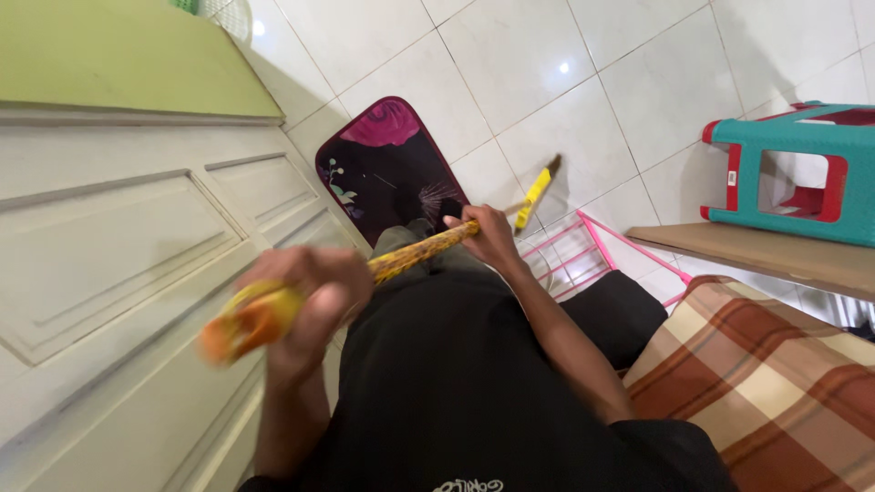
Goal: The person sweeps the tiled floor using a broom, pushing debris toward a pile and moving a trash bin and a rug to reach hidden areas.
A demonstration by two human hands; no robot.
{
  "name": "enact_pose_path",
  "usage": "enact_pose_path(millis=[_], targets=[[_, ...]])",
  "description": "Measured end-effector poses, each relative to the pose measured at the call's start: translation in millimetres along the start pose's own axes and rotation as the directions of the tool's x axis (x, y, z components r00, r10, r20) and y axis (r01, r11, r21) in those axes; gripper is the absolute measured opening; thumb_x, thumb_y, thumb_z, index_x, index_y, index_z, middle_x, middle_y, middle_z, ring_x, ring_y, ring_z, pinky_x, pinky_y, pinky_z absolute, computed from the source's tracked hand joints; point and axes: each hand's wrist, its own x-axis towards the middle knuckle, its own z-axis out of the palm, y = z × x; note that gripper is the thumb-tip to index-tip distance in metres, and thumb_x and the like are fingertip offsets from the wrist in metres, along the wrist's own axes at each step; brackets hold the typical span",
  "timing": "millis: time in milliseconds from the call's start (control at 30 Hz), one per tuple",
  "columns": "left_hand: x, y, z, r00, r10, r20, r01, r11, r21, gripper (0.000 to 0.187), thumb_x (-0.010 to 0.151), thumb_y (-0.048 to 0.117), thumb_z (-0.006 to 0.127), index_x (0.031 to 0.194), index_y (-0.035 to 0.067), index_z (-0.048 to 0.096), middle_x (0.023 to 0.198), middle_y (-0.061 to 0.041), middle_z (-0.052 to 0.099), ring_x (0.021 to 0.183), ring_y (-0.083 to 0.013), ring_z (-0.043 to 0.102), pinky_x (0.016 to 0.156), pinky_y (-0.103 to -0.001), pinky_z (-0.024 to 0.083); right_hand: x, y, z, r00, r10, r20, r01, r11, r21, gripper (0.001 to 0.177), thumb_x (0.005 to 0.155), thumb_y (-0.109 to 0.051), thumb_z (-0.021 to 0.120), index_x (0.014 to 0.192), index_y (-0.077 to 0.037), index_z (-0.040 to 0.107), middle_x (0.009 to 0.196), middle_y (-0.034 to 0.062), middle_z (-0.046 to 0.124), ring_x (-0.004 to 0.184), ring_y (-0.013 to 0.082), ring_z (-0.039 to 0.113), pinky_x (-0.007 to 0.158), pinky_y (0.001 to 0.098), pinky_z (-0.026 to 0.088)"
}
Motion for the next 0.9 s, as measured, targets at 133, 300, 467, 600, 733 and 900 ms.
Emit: enact_pose_path(millis=[133, 300, 467, 600, 733, 900], targets=[[9.7, -43.6, -0.2, 0.972, -0.235, -0.017, 0.226, 0.952, -0.206, 0.037, 0.101, 0.016, 0.067, 0.077, 0.009, 0.039, 0.066, -0.001, 0.043, 0.059, -0.0092, 0.042, 0.051, -0.026, 0.033, 1.8, 14.0, 16.4, 0.993, 0.115, 0.027, -0.118, 0.981, 0.152, 0.051, 0.091, -0.043, 0.076, 0.065, -0.005, 0.056, 0.053, 0.0095, 0.057, 0.048, 0.0200, 0.056, 0.050, 0.0381, 0.042], [22.6, -50.0, -21.2, 0.962, -0.269, 0.054, 0.273, 0.958, -0.083, 0.041, 0.102, 0.015, 0.067, 0.074, 0.010, 0.038, 0.063, -0.002, 0.048, 0.057, -0.0073, 0.043, 0.050, -0.026, 0.033, 19.0, 11.3, 41.4, 0.984, 0.173, -0.035, -0.156, 0.948, 0.279, 0.050, 0.093, -0.038, 0.075, 0.065, -0.004, 0.053, 0.053, 0.0081, 0.054, 0.049, 0.0180, 0.053, 0.050, 0.0373, 0.041], [23.9, -42.5, -30.5, 0.963, -0.262, 0.059, 0.263, 0.964, -0.022, 0.042, 0.103, 0.012, 0.065, 0.073, 0.009, 0.036, 0.060, -0.001, 0.045, 0.054, -0.0078, 0.042, 0.049, -0.026, 0.032, 32.7, 9.7, 59.9, 0.982, 0.144, -0.122, -0.122, 0.978, 0.171, 0.047, 0.092, -0.031, 0.076, 0.065, -0.003, 0.050, 0.057, 0.0098, 0.048, 0.052, 0.0196, 0.046, 0.053, 0.0378, 0.040], [30.5, -30.3, -39.7, 0.979, -0.162, 0.126, 0.166, 0.986, -0.021, 0.041, 0.104, 0.008, 0.065, 0.073, 0.008, 0.037, 0.061, -0.002, 0.045, 0.054, -0.0096, 0.040, 0.053, -0.028, 0.032, 48.3, -5.9, 71.2, 0.977, 0.171, -0.124, -0.137, 0.960, 0.246, 0.046, 0.093, -0.030, 0.075, 0.065, -0.003, 0.050, 0.055, 0.0113, 0.047, 0.052, 0.0237, 0.046, 0.053, 0.0403, 0.038], [34.1, -10.5, -45.6, 0.984, -0.105, 0.142, 0.099, 0.994, 0.047, 0.039, 0.103, 0.007, 0.064, 0.074, 0.008, 0.037, 0.063, -0.005, 0.050, 0.055, -0.0114, 0.045, 0.053, -0.029, 0.035, 71.1, -22.3, 78.1, 0.978, 0.007, -0.208, 0.029, 0.984, 0.174, 0.044, 0.096, -0.025, 0.074, 0.069, -0.002, 0.047, 0.061, 0.0137, 0.048, 0.056, 0.0295, 0.049, 0.057, 0.0425, 0.038], [35.3, 0.7, -48.8, 0.989, -0.005, 0.148, -0.014, 0.992, 0.125, 0.040, 0.102, 0.006, 0.065, 0.075, 0.008, 0.035, 0.061, -0.004, 0.046, 0.054, -0.0138, 0.047, 0.048, -0.027, 0.034, 86.2, -36.6, 76.5, 0.968, -0.077, -0.240, 0.121, 0.977, 0.174, 0.042, 0.097, -0.023, 0.072, 0.071, -0.003, 0.047, 0.063, 0.0126, 0.050, 0.061, 0.0307, 0.052, 0.061, 0.0423, 0.041]])
